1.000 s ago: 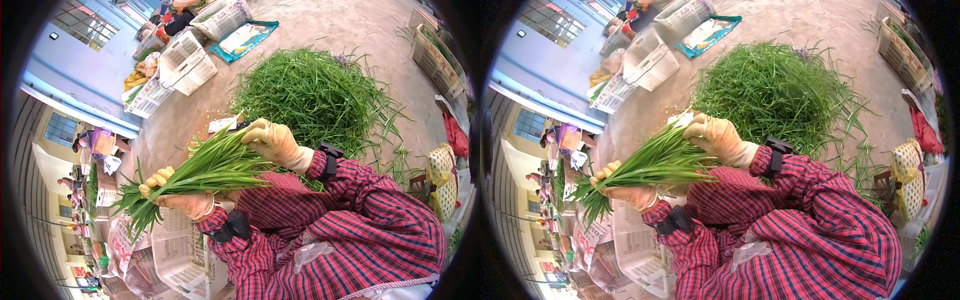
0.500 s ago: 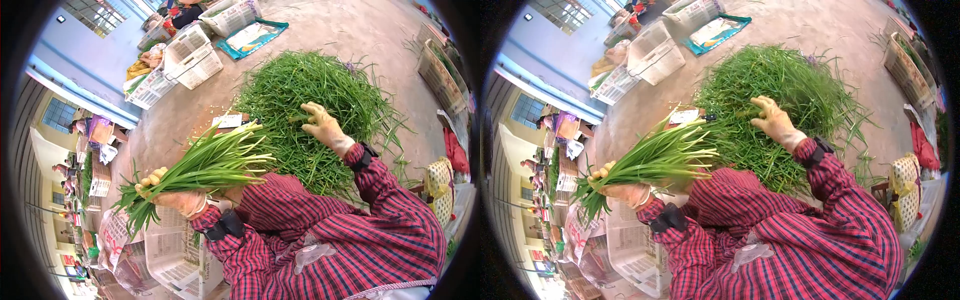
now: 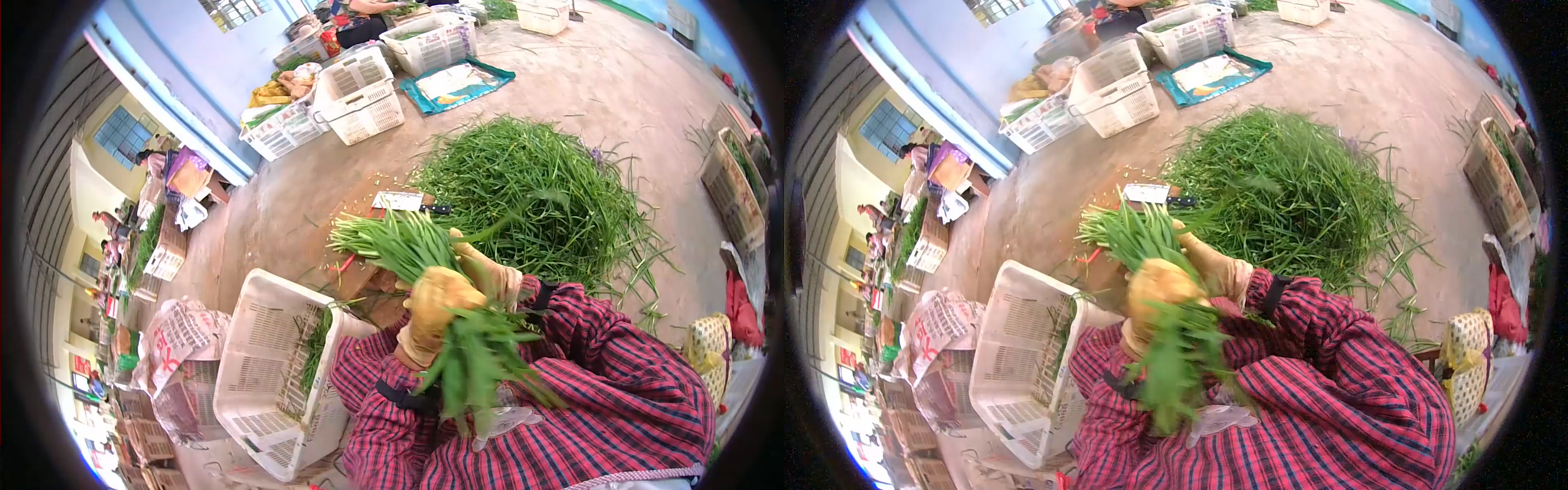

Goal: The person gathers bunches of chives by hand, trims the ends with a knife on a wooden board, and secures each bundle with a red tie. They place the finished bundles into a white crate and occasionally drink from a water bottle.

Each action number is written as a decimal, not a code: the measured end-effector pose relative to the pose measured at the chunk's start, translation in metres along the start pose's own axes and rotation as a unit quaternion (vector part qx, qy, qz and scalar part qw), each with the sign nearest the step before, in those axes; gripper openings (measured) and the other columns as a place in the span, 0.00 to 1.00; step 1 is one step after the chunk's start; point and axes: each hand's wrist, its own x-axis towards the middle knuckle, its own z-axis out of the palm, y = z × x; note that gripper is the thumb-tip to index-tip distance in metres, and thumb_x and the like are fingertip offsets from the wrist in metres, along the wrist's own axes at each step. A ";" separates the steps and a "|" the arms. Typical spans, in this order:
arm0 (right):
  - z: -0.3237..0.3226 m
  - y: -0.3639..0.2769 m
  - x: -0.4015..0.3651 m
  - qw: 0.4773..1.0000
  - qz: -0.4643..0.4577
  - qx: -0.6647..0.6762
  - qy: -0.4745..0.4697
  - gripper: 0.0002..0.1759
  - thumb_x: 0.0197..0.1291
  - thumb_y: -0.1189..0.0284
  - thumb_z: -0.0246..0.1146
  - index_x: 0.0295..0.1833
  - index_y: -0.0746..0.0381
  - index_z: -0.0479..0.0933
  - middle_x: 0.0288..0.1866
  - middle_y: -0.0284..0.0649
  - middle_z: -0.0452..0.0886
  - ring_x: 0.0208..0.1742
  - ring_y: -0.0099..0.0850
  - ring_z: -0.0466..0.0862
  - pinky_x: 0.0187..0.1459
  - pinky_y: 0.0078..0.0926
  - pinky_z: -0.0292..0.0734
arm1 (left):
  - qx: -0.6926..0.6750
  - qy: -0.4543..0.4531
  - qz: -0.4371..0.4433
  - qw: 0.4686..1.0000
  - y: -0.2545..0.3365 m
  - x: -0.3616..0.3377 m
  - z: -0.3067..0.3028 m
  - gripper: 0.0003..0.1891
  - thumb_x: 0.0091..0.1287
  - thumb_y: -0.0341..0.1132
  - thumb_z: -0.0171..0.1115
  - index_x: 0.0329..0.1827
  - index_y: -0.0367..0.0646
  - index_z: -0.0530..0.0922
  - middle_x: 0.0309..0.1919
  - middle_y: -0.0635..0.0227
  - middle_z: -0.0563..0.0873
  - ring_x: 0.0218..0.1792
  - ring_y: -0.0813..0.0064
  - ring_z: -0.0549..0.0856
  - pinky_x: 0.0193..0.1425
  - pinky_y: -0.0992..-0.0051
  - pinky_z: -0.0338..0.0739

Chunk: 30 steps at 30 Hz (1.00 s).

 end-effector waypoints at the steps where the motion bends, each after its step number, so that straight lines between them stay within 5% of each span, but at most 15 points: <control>1: 0.014 0.003 -0.005 1.000 0.006 -0.004 0.002 0.46 0.73 0.33 0.52 0.80 0.60 0.67 0.73 0.53 0.77 0.70 0.49 0.81 0.69 0.47 0.79 | 0.224 -0.016 0.187 0.956 -0.003 -0.006 0.007 0.03 0.60 0.37 0.65 0.34 0.53 0.79 0.31 0.74 0.79 0.38 0.66 0.82 0.42 0.64 0.78; 2: 0.028 0.008 -0.010 0.999 -0.004 -0.041 0.011 0.43 0.75 0.37 0.52 0.80 0.60 0.67 0.74 0.53 0.77 0.69 0.46 0.82 0.68 0.44 0.80 | 0.261 -0.062 0.250 0.930 0.014 -0.003 0.001 0.05 0.60 0.38 0.64 0.36 0.54 0.78 0.30 0.75 0.77 0.40 0.70 0.82 0.45 0.66 0.77; 3: 0.035 0.013 -0.014 0.997 -0.013 -0.078 0.021 0.40 0.77 0.41 0.53 0.79 0.60 0.68 0.74 0.52 0.77 0.68 0.42 0.83 0.67 0.40 0.82 | 0.142 -0.083 0.260 0.952 0.009 -0.009 0.008 0.05 0.59 0.40 0.64 0.35 0.58 0.76 0.31 0.75 0.76 0.38 0.68 0.80 0.44 0.63 0.76; 7: 0.021 0.021 -0.021 0.982 0.056 -0.079 0.160 0.23 0.78 0.62 0.61 0.73 0.58 0.76 0.61 0.41 0.88 0.49 0.29 0.87 0.54 0.32 0.86 | 0.263 -0.161 0.289 0.906 0.027 -0.025 0.015 0.03 0.62 0.38 0.59 0.38 0.54 0.76 0.29 0.77 0.73 0.37 0.72 0.79 0.48 0.65 0.73; 10: 0.033 0.018 -0.024 0.963 0.058 -0.176 0.195 0.21 0.74 0.63 0.65 0.68 0.58 0.80 0.54 0.36 0.90 0.43 0.23 0.84 0.49 0.27 0.84 | 0.244 -0.162 0.246 0.924 0.042 -0.028 0.006 0.12 0.61 0.41 0.62 0.48 0.54 0.81 0.34 0.74 0.79 0.43 0.69 0.82 0.55 0.62 0.74; 13: 0.035 0.007 -0.024 0.929 0.021 -0.324 0.175 0.23 0.68 0.58 0.70 0.63 0.59 0.81 0.45 0.30 0.88 0.39 0.20 0.82 0.41 0.22 0.80 | 0.063 -0.159 0.159 0.972 0.066 -0.023 -0.044 0.31 0.58 0.39 0.73 0.69 0.51 0.80 0.58 0.64 0.87 0.64 0.58 0.82 0.76 0.55 0.68; 16: 0.049 -0.010 -0.034 0.908 0.022 -0.388 0.159 0.28 0.62 0.55 0.74 0.61 0.62 0.81 0.41 0.31 0.85 0.36 0.20 0.82 0.37 0.20 0.79 | -0.191 -0.166 -0.070 0.965 0.047 -0.060 -0.093 0.31 0.66 0.41 0.72 0.72 0.45 0.77 0.65 0.62 0.85 0.72 0.60 0.78 0.77 0.58 0.70; 17: 0.052 -0.011 -0.036 0.892 0.020 -0.413 0.184 0.28 0.63 0.57 0.73 0.61 0.63 0.80 0.42 0.31 0.85 0.38 0.20 0.83 0.39 0.21 0.80 | -0.288 -0.153 -0.181 0.928 0.026 -0.079 -0.099 0.32 0.68 0.44 0.71 0.74 0.44 0.75 0.67 0.62 0.84 0.73 0.63 0.77 0.75 0.62 0.73; 19: 0.069 -0.009 -0.036 0.879 0.025 -0.441 0.183 0.26 0.63 0.61 0.73 0.62 0.63 0.80 0.45 0.33 0.85 0.40 0.22 0.84 0.42 0.23 0.81 | -0.442 0.079 -0.305 0.840 0.009 -0.088 -0.103 0.41 0.67 0.50 0.74 0.78 0.38 0.69 0.70 0.56 0.80 0.73 0.65 0.76 0.73 0.64 0.75; 21: 0.081 0.000 -0.030 0.873 0.073 -0.456 0.159 0.27 0.63 0.67 0.74 0.66 0.62 0.78 0.50 0.36 0.86 0.45 0.24 0.85 0.48 0.26 0.83 | -0.564 0.187 -0.248 0.765 -0.016 -0.088 -0.098 0.48 0.67 0.53 0.74 0.82 0.35 0.62 0.74 0.55 0.76 0.73 0.62 0.77 0.73 0.62 0.76; 23: 0.079 0.016 -0.022 0.844 0.102 -0.516 0.103 0.41 0.65 0.65 0.76 0.80 0.60 0.66 0.68 0.38 0.81 0.66 0.28 0.80 0.68 0.32 0.77 | -0.570 0.183 -0.268 0.755 -0.042 -0.094 -0.097 0.51 0.68 0.59 0.71 0.84 0.37 0.58 0.77 0.55 0.71 0.74 0.60 0.76 0.74 0.60 0.76; 25: 0.075 0.042 -0.013 0.858 0.071 -0.503 0.078 0.48 0.66 0.60 0.76 0.84 0.61 0.59 0.76 0.40 0.74 0.75 0.29 0.72 0.75 0.34 0.68 | -0.580 0.237 -0.274 0.730 -0.025 -0.094 -0.095 0.50 0.69 0.63 0.67 0.84 0.38 0.59 0.76 0.54 0.72 0.74 0.58 0.76 0.76 0.58 0.74; 26: 0.075 0.049 -0.006 0.806 0.085 -0.579 0.086 0.51 0.67 0.58 0.75 0.85 0.63 0.54 0.80 0.42 0.70 0.79 0.30 0.68 0.78 0.33 0.64 | -0.593 0.238 -0.292 0.711 -0.024 -0.091 -0.092 0.50 0.69 0.66 0.64 0.84 0.40 0.60 0.76 0.52 0.73 0.73 0.57 0.76 0.77 0.56 0.73; 27: 0.081 0.052 -0.008 0.734 0.070 -0.669 0.092 0.53 0.67 0.56 0.75 0.85 0.64 0.52 0.78 0.45 0.72 0.78 0.32 0.70 0.78 0.33 0.65 | -0.609 0.217 -0.275 0.711 -0.020 -0.090 -0.091 0.50 0.68 0.66 0.65 0.84 0.40 0.60 0.75 0.52 0.75 0.72 0.57 0.78 0.77 0.57 0.74; 30: 0.076 0.071 -0.006 0.643 0.014 -0.762 0.076 0.51 0.69 0.59 0.72 0.85 0.65 0.50 0.75 0.56 0.74 0.76 0.45 0.76 0.75 0.38 0.70 | -0.641 0.226 -0.279 0.678 -0.013 -0.088 -0.094 0.50 0.68 0.61 0.68 0.85 0.43 0.58 0.77 0.53 0.73 0.72 0.58 0.78 0.77 0.57 0.74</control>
